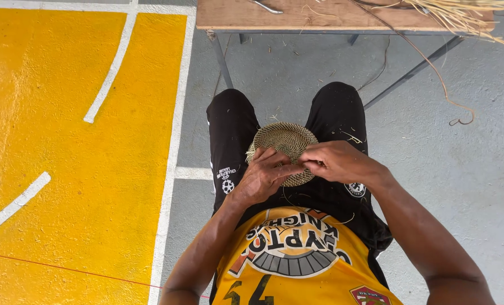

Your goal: Weaving a small round basket using fibers.

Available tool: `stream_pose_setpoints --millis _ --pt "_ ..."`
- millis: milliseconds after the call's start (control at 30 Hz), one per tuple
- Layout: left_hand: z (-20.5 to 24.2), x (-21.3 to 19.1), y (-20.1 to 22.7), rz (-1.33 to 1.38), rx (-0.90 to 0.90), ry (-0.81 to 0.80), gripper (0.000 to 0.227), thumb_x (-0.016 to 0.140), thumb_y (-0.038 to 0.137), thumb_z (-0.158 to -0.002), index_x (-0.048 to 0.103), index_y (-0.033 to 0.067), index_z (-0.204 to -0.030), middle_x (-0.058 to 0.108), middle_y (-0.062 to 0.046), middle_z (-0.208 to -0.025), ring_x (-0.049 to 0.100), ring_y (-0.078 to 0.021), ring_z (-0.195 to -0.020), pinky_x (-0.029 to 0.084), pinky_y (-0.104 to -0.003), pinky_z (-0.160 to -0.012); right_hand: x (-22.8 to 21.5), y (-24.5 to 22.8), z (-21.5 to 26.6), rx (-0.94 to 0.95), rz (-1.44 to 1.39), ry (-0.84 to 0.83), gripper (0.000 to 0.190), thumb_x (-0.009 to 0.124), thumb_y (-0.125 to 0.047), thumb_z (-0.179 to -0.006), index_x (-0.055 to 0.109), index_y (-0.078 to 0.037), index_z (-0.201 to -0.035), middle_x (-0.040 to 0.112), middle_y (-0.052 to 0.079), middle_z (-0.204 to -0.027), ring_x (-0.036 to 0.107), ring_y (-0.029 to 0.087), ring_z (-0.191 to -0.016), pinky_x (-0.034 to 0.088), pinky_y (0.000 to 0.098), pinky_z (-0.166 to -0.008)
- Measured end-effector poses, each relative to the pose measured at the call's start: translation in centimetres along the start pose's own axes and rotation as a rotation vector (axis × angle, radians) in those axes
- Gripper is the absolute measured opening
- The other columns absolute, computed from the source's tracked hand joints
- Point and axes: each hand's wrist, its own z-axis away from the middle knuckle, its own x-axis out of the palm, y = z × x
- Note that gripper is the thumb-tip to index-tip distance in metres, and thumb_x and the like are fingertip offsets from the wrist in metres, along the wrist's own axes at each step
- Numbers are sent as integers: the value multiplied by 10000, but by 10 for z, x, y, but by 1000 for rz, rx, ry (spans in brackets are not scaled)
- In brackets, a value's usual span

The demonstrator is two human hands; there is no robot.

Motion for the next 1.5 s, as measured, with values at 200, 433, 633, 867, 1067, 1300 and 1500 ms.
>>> stream_pose_setpoints --millis 200,433,633,867,1067,1300,1500 --pt "2 -4 4 20 19 14 279 749 150 -914 754 219 -1185 664 51 -945 576 -147 -924 413 -354 -912 -4 -8 -8 -132 159 34 135 647 -171 -900 670 -75 -809 663 30 -712 676 181 -628 562 361 -590" --pt "-5 -10 4 54 21 51 278 740 197 -935 732 169 -1211 682 31 -967 586 -148 -928 417 -355 -929 -1 -10 -1 23 92 204 38 636 -101 -889 660 -73 -899 651 11 -749 661 157 -661 575 330 -611" --pt "-1 -4 1 52 -11 44 145 738 232 -953 720 134 -1059 696 17 -1002 597 -158 -955 417 -348 -921 25 -2 6 -77 84 303 149 711 -256 -890 739 -110 -906 675 27 -905 580 191 -944 448 437 -922" --pt "11 -3 6 1 0 62 133 754 231 -928 722 137 -1016 687 20 -990 595 -159 -961 405 -380 -964 31 -11 11 -129 -91 287 107 708 -199 -914 742 -101 -940 650 3 -818 621 161 -838 459 410 -992" --pt "14 -1 4 12 8 18 96 752 195 -925 717 130 -986 672 10 -954 592 -176 -960 392 -393 -985 44 -11 13 -166 -30 357 56 720 -127 -871 740 -95 -913 656 -2 -822 638 156 -825 482 407 -963" --pt "15 -10 1 58 -13 10 96 731 220 -961 713 130 -989 671 5 -970 591 -166 -972 397 -397 -997 64 -10 6 -187 -5 606 32 716 -71 -897 714 -98 -881 672 -1 -819 651 117 -744 586 288 -676" --pt "20 2 4 6 39 64 148 727 251 -959 718 123 -1034 694 2 -1029 595 -186 -1035 389 -396 -1022 -68 -2 -57 -149 46 879 160 677 -14 -977 712 -96 -1111 652 58 -886 607 149 -706 518 309 -637"
